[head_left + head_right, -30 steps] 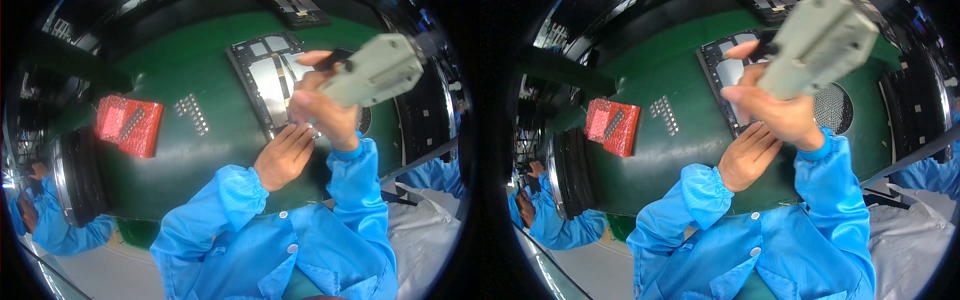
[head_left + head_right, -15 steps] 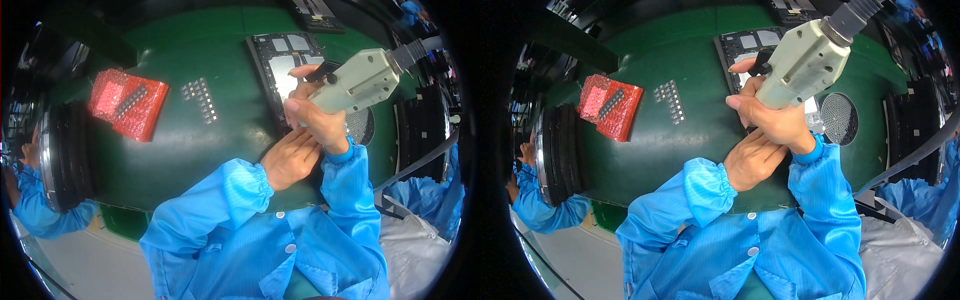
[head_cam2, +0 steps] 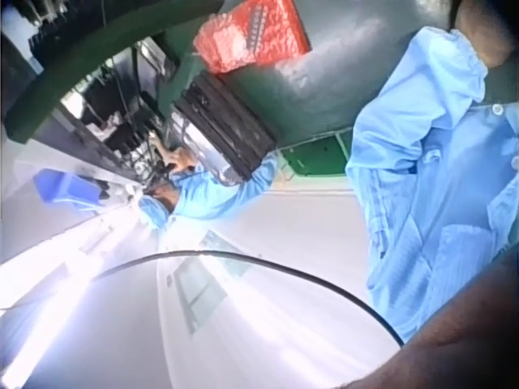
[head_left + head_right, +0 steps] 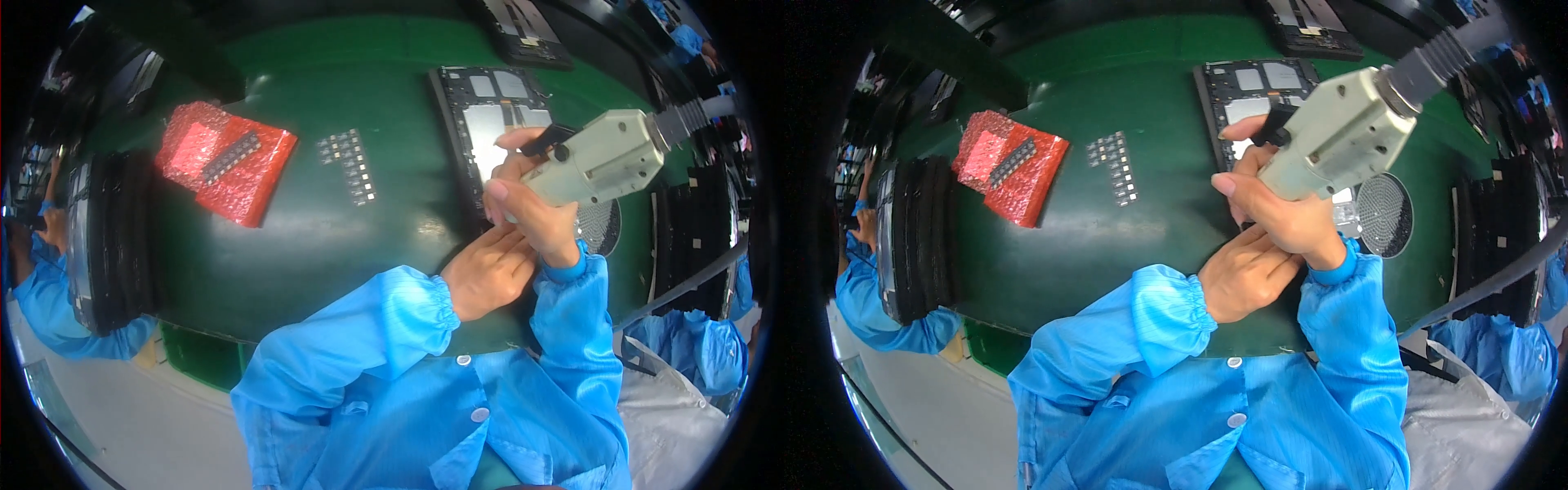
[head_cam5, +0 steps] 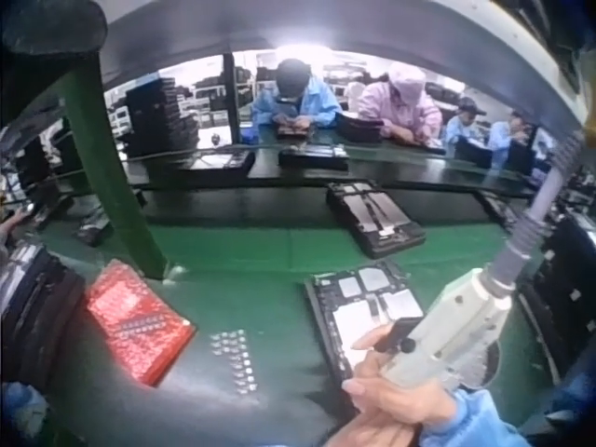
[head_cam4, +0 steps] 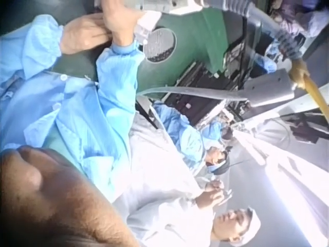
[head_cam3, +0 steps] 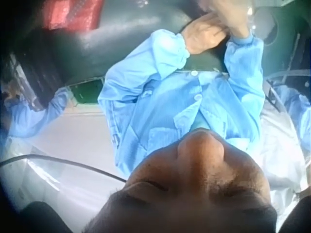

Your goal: The person assembles electronic components by securing them with screws using an electric screwdriver.

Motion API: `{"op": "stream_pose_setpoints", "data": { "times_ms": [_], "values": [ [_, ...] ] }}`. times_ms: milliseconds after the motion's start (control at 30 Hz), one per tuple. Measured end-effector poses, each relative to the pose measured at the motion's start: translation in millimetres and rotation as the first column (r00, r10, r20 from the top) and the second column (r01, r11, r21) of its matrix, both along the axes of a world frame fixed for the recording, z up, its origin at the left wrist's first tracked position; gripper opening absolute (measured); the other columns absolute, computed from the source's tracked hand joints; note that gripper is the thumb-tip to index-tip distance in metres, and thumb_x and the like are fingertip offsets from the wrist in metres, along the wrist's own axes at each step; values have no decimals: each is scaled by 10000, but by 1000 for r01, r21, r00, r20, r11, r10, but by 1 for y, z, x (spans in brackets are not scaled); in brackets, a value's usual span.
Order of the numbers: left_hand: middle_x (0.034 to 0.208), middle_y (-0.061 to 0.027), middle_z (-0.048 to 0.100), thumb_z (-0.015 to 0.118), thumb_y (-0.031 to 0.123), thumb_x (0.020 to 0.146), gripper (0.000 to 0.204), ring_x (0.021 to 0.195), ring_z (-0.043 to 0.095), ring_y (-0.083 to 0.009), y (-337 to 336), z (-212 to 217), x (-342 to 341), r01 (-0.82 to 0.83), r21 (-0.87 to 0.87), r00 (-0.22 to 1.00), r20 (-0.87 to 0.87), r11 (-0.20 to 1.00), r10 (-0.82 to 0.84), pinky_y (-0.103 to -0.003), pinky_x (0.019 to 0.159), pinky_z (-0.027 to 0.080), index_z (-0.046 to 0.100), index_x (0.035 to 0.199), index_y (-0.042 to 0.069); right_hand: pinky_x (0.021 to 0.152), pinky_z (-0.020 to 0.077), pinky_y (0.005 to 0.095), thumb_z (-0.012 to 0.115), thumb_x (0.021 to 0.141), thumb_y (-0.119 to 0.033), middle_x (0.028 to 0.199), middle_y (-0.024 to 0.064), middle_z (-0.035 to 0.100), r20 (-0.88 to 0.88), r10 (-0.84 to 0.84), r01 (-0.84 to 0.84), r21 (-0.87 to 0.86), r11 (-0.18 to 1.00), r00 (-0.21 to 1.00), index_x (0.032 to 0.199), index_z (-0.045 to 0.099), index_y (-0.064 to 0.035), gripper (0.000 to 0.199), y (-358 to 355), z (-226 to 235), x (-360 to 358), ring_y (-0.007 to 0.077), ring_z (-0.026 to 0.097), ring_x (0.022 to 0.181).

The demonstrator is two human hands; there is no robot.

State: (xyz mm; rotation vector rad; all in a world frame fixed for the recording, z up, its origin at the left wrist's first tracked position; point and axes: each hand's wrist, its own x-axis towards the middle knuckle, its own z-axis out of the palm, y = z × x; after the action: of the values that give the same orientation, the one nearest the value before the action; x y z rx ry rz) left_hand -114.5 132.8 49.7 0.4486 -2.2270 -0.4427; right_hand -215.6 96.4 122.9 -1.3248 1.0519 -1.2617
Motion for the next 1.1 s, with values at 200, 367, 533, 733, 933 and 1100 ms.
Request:
{"op": "stream_pose_setpoints", "data": {
  "times_ms": [200, 367, 533, 733, 933, 1100],
  "values": [
    [847, -135, 581, 563, 95, 616, 193, 861, 571, -273, 5, 5, -5, -44, -38, 992, -119, 998, 39, -367, 824, 453, 595, 781, 0, 459, 396, 252, 608, 756, 0, 634, 55, 484, -7, -39, 39, 43, 998, 999, 1066, 384, 5, 382, 14, -4, 2, 133, 474, 513],
    [878, -156, 587, 559, 88, 628, 220, 909, 569, -288, 10, 2, -6, -93, -59, 989, -123, 994, 85, -380, 873, 439, 600, 809, -31, 467, 409, 224, 590, 749, 80, 647, 34, 483, 62, 12, -7, -81, 997, 998, 1015, 424, 0, 324, 16, -11, 6, 94, 468, 514],
    [877, -168, 603, 549, 94, 649, 241, 909, 577, -297, 14, 1, -14, -143, -113, 986, -105, 983, 131, -442, 888, 431, 606, 821, -65, 463, 413, 232, 582, 753, 56, 589, 32, 471, 50, -12, 16, -82, 996, 999, 1077, 415, 23, 366, 13, -7, 3, 104, 466, 489],
    [1063, -224, 583, 556, 92, 683, 287, 1057, 550, -322, 7, 12, 22, -235, -216, 954, 136, 948, 268, -447, 939, 409, 609, 917, -63, 437, 409, 253, 594, 766, -1, 578, 41, 458, 98, -124, 145, -246, 958, 987, 1130, 394, 34, 416, 20, 12, -33, 127, 462, 465],
    [1095, -184, 585, 550, 54, 722, 302, 1083, 542, -295, -17, 15, 53, -277, -228, 909, 254, 933, 332, -412, 955, 400, 599, 1003, -45, 432, 399, 241, 593, 749, 51, 564, 37, 479, 142, -154, 182, -214, 960, 978, 1134, 419, 31, 423, 36, 6, -66, 125, 480, 460],
    [1103, -186, 568, 525, 11, 690, 329, 1068, 528, -316, -103, 20, 60, -381, -241, 814, 370, 893, 447, -375, 913, 426, 575, 1012, -33, 445, 384, 207, 625, 742, 48, 581, 7, 496, 101, -204, 217, -144, 965, 974, 1128, 449, 30, 425, 41, -8, -77, 88, 491, 482]
  ]
}}
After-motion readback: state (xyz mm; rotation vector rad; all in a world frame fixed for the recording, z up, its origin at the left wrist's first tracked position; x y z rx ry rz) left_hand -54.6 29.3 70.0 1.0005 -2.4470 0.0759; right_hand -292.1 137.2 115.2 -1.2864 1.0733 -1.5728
